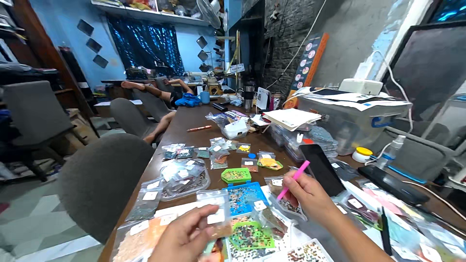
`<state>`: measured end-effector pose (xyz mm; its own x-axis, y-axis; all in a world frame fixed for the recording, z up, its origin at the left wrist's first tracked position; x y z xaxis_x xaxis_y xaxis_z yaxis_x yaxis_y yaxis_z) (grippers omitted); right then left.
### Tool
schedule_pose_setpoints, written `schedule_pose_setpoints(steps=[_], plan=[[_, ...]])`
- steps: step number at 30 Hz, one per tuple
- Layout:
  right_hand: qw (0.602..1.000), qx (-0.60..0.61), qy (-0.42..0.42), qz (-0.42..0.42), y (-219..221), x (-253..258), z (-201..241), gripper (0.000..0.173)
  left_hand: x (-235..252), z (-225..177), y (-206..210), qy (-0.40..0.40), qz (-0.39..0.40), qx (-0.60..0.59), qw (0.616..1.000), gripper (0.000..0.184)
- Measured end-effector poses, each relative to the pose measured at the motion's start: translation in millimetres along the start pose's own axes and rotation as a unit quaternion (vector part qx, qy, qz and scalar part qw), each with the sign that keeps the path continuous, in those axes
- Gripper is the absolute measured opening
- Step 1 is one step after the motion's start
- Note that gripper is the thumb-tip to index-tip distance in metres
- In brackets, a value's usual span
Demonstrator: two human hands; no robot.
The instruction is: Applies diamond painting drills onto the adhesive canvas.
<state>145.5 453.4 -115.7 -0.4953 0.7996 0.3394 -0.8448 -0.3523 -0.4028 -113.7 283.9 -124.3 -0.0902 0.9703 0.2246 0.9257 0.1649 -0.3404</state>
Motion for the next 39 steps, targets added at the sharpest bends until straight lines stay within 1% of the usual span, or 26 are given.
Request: schedule_pose_setpoints(steps=[1,3,6,8,11,21,26,30,33,37,39], plan=[[0.999,0.019,-0.027,0.002,7,-5,10,0.025,-1,-3,5,-0.008,0.002,-0.004,1.000,0.039],[0.992,0.056,-0.107,0.016,23,-16,24,0.028,-3,-6,13,-0.014,0.007,-0.018,1.000,0.040],[0.972,0.067,-0.220,0.048,45,-27,33,0.036,-6,-12,23,-0.032,0.013,-0.059,0.998,0.042],[0.962,0.056,-0.258,0.063,56,-31,34,0.039,-8,-17,25,-0.039,0.020,-0.076,0.996,0.043],[0.957,0.049,-0.277,0.066,61,-32,35,0.040,-8,-20,26,-0.043,0.021,-0.087,0.995,0.044],[0.957,0.060,-0.277,0.062,64,-34,36,0.036,-8,-15,23,-0.014,0.021,-0.103,0.994,0.044],[0.961,0.071,-0.260,0.063,63,-34,33,0.034,-2,-10,19,0.003,0.015,-0.074,0.997,0.041],[0.972,0.069,-0.216,0.065,64,-36,31,0.033,8,1,2,-0.025,-0.025,-0.027,0.999,0.036],[0.981,0.064,-0.171,0.065,71,-34,35,0.032,11,7,-10,-0.025,-0.064,-0.013,0.998,0.037],[0.988,0.054,-0.109,0.098,82,-33,56,0.028,14,13,-19,-0.013,-0.085,-0.017,0.996,0.039],[0.988,0.056,-0.075,0.121,89,-34,68,0.027,15,15,-22,-0.014,-0.075,-0.029,0.997,0.040]])
Point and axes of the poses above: each hand's wrist, its own x-axis towards the middle knuckle, its own y-axis out of the palm, z = x × y, the point moved 2 cm from there along x, towards the middle knuckle, and after that the axes turned 2 degrees about -x, right-handed, at the moved point
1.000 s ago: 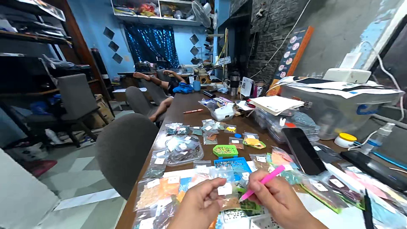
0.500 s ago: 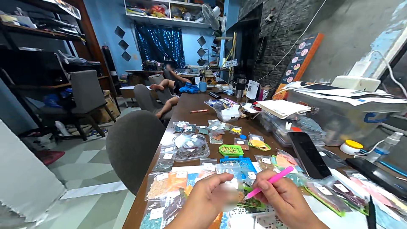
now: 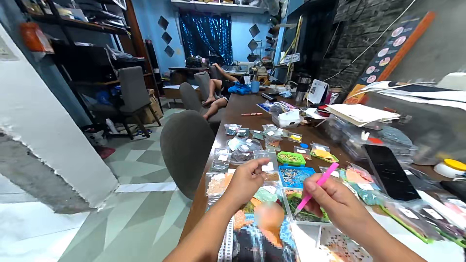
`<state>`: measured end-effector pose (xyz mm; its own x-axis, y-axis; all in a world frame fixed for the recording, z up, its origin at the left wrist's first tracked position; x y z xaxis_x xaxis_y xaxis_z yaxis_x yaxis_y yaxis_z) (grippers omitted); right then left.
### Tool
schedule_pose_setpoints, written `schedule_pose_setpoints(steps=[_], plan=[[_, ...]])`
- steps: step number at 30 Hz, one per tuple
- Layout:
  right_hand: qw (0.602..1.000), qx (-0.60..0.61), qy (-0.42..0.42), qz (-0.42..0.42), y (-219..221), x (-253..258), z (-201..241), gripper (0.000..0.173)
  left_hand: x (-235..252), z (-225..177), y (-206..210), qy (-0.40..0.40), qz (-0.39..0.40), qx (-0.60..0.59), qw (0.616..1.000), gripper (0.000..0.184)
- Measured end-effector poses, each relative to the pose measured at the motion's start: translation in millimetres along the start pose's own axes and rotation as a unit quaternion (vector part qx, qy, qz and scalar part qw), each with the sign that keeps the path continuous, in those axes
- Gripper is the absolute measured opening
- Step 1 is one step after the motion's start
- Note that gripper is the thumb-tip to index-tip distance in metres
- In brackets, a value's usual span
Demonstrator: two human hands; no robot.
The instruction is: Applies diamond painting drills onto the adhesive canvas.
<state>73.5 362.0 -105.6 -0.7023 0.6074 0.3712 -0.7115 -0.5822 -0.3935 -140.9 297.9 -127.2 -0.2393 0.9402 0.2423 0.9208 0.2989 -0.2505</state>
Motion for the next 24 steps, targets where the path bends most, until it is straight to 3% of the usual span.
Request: schedule_pose_setpoints(steps=[5,11,18,24], plan=[[0.998,0.001,0.064,0.026,25,7,16,0.025,3,5,-3,-0.025,0.056,-0.060,0.996,0.041],[0.987,0.055,0.149,0.022,53,12,17,0.024,7,11,-7,-0.033,0.038,-0.132,0.990,0.065],[0.997,0.044,0.065,-0.011,66,-1,2,0.026,4,7,-5,-0.042,0.022,-0.119,0.992,0.078],[0.999,0.023,0.021,-0.039,61,-5,-5,0.030,3,4,-10,-0.033,-0.031,-0.071,0.996,0.069]])
Point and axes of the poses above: each hand's wrist, its own x-axis towards the middle knuckle, its own y-axis out of the palm, z = x × y, the point moved 2 cm from there along x, towards the middle knuckle, and after that the axes turned 2 degrees about -x, right-handed, at the moved point
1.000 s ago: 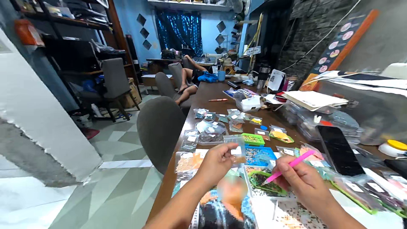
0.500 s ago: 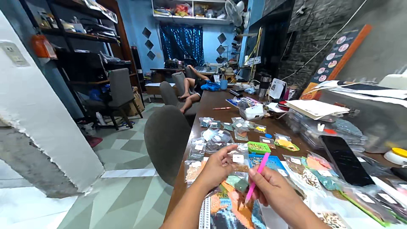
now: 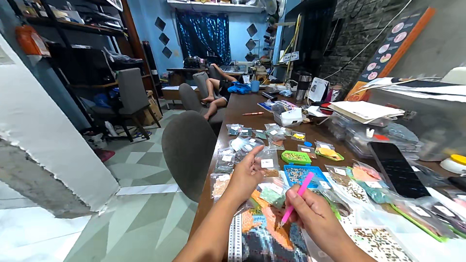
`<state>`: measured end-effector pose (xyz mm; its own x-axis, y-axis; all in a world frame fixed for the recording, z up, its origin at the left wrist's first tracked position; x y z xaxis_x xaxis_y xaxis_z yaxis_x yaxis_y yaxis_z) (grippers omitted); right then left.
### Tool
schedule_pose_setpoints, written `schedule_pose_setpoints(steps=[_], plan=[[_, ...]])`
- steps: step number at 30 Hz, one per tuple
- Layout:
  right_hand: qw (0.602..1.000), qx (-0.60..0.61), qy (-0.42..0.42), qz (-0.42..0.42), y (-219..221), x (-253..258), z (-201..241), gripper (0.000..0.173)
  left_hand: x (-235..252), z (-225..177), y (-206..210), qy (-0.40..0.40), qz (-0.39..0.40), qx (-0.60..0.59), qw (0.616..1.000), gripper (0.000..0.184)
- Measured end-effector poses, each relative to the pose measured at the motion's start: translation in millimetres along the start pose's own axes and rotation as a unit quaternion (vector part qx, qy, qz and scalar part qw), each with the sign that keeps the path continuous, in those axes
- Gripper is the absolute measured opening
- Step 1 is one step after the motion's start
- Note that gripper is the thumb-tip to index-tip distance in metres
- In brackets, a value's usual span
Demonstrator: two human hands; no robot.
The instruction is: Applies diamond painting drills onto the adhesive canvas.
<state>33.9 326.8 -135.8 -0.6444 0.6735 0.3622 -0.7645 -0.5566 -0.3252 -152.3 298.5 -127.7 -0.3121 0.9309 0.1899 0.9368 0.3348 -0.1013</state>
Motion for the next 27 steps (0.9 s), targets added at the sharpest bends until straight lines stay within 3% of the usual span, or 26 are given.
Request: schedule_pose_setpoints(steps=[9,27], plan=[[0.997,-0.020,-0.074,0.029,8,-2,-10,0.034,-1,-1,-5,0.045,-0.018,0.071,0.996,0.029],[0.996,-0.028,-0.079,0.031,13,-2,-9,0.031,0,-1,-6,0.028,-0.013,0.076,0.997,0.025]])
Point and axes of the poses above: each hand's wrist, its own x-axis towards the middle knuckle, its own y-axis out of the palm, z = x × y, the point moved 2 cm from there along x, towards the middle knuckle, and after that the axes turned 2 degrees about -x, right-handed, at the moved point
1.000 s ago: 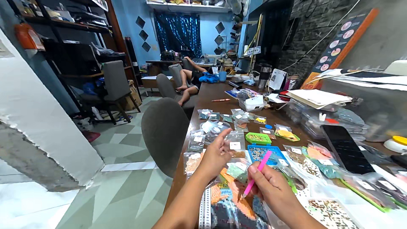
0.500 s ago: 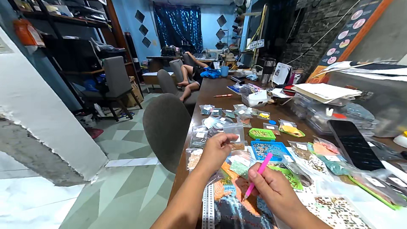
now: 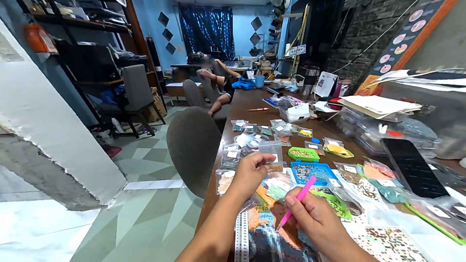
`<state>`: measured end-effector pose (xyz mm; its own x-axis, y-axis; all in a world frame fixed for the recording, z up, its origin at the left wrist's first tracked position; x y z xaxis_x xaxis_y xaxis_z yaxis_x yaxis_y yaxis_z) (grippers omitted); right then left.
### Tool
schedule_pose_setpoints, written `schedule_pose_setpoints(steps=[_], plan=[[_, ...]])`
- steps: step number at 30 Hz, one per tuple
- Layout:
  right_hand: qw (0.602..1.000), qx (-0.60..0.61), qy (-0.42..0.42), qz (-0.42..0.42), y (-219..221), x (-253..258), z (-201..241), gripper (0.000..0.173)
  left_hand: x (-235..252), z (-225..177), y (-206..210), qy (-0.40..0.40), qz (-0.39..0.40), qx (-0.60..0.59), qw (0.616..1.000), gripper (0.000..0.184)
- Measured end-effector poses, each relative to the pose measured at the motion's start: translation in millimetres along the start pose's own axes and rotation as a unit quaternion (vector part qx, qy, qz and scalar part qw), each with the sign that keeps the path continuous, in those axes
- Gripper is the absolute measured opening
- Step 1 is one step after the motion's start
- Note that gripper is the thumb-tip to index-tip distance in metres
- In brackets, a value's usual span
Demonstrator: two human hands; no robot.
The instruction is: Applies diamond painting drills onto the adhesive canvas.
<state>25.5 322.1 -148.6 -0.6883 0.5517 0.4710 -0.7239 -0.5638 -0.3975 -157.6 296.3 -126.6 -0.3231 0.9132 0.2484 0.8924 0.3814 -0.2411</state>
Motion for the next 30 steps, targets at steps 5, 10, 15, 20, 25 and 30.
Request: schedule_pose_setpoints(steps=[5,10,15,20,25,30], plan=[[0.998,-0.021,-0.046,0.025,8,-1,0,0.038,0,1,0,-0.005,-0.001,0.004,1.000,0.025],[0.998,-0.026,-0.047,0.022,7,-2,0,0.036,2,3,0,-0.003,0.001,-0.002,1.000,0.026],[0.997,-0.030,-0.047,0.050,11,-3,4,0.035,1,3,1,-0.002,0.011,0.001,1.000,0.025],[0.997,-0.041,-0.049,0.049,13,-3,3,0.035,1,4,1,0.009,0.014,0.002,1.000,0.024],[0.997,-0.044,-0.043,0.038,12,-3,4,0.036,2,5,4,0.011,0.012,0.009,1.000,0.024],[1.000,-0.016,-0.013,0.021,12,1,5,0.034,4,12,5,0.038,-0.007,0.021,0.999,0.025]])
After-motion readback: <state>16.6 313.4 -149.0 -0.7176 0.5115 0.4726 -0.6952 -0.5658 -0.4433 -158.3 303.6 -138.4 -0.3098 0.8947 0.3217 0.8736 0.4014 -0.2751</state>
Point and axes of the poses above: each hand's wrist, its own x-axis towards the middle knuckle, its own y-axis out of the palm, z = x × y, the point moved 2 cm from there along x, towards the middle knuckle, and after that the axes turned 2 degrees about -x, right-handed, at the moved point
